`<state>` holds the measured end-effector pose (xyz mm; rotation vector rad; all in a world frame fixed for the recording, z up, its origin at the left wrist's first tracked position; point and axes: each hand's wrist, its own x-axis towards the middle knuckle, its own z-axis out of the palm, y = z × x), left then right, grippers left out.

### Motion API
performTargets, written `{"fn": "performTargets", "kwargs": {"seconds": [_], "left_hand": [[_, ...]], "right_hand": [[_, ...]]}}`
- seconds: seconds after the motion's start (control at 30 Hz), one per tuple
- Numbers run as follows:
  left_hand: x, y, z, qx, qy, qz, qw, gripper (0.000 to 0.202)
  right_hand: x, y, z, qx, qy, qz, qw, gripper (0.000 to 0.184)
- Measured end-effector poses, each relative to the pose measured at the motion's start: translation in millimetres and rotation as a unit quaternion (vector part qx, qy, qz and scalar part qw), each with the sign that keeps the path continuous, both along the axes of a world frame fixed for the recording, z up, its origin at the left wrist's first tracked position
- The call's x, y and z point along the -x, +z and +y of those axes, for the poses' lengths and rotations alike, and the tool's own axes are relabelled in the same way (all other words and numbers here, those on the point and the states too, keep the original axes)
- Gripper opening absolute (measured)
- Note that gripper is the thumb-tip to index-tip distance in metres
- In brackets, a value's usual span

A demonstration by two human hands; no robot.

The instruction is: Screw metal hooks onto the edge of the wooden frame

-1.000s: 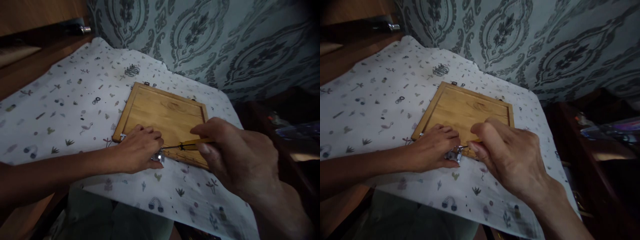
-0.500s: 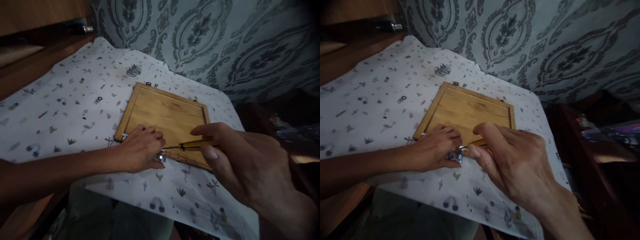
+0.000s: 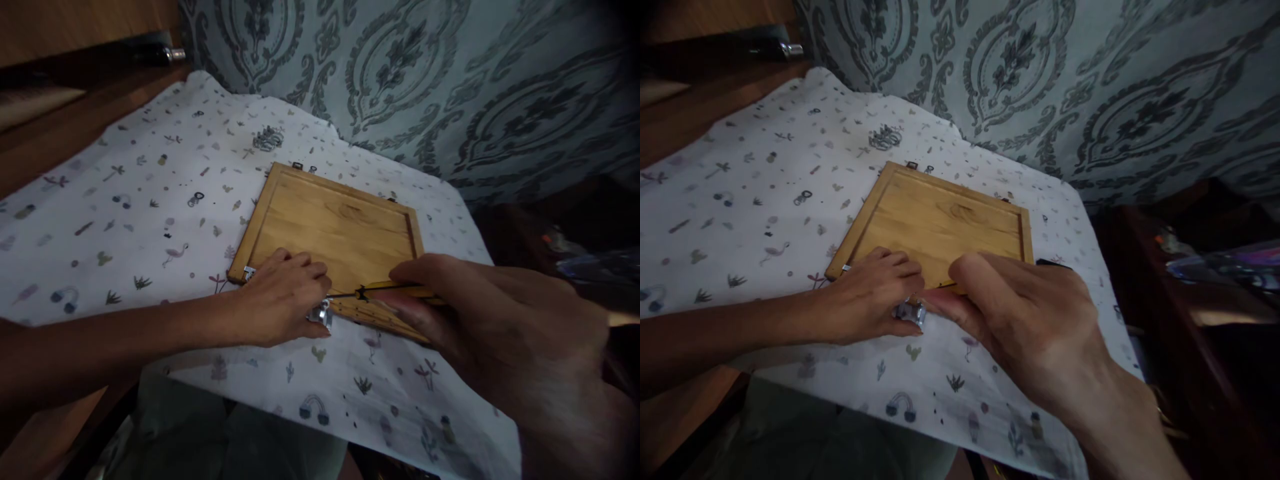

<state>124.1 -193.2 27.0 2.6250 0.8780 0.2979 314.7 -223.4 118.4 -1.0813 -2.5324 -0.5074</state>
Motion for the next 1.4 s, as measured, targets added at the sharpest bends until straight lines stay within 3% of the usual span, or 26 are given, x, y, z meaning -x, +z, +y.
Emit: {"fn": "performTargets", "kwargs": {"seconds": [0.33,0.6,0.73,0.93,1.2,1.4], "left_hand": [[0,0.0,0,0.002,-0.003,0.013,1.0,0.037],[0,0.1,1,0.018,-0.006,0.015,1.0,0.037],[-1,-1.3,1,0.005,-0.003,0.022,1.0,0.039],[0,-1.3,1,0.001,-0.002,0.005,1.0,0.037],[1,-6.4,0,-0.013,-0.004,-0.017,1.0,0.035],[-1,-0.9,1,-0.004,-0.002,0.008,1.0,0.035]], "right_hand": [[1,1.2,9,-0.072,0.124,-0.053,0.988,0.043],[6,10.3,10,-0.047,0.079,-0.088,0.992,0.044],[1,14.2,12,0.002,0.109,-0.123,0.986,0.039],[-9,4.0,13,-0.038,0.173,-0.087,0.98,0.037],[-9,-1.8,12,-0.056,0.145,-0.064,0.986,0.041],[-12,-5.4,12,-0.042,0.173,-0.04,0.983,0.017]]}}
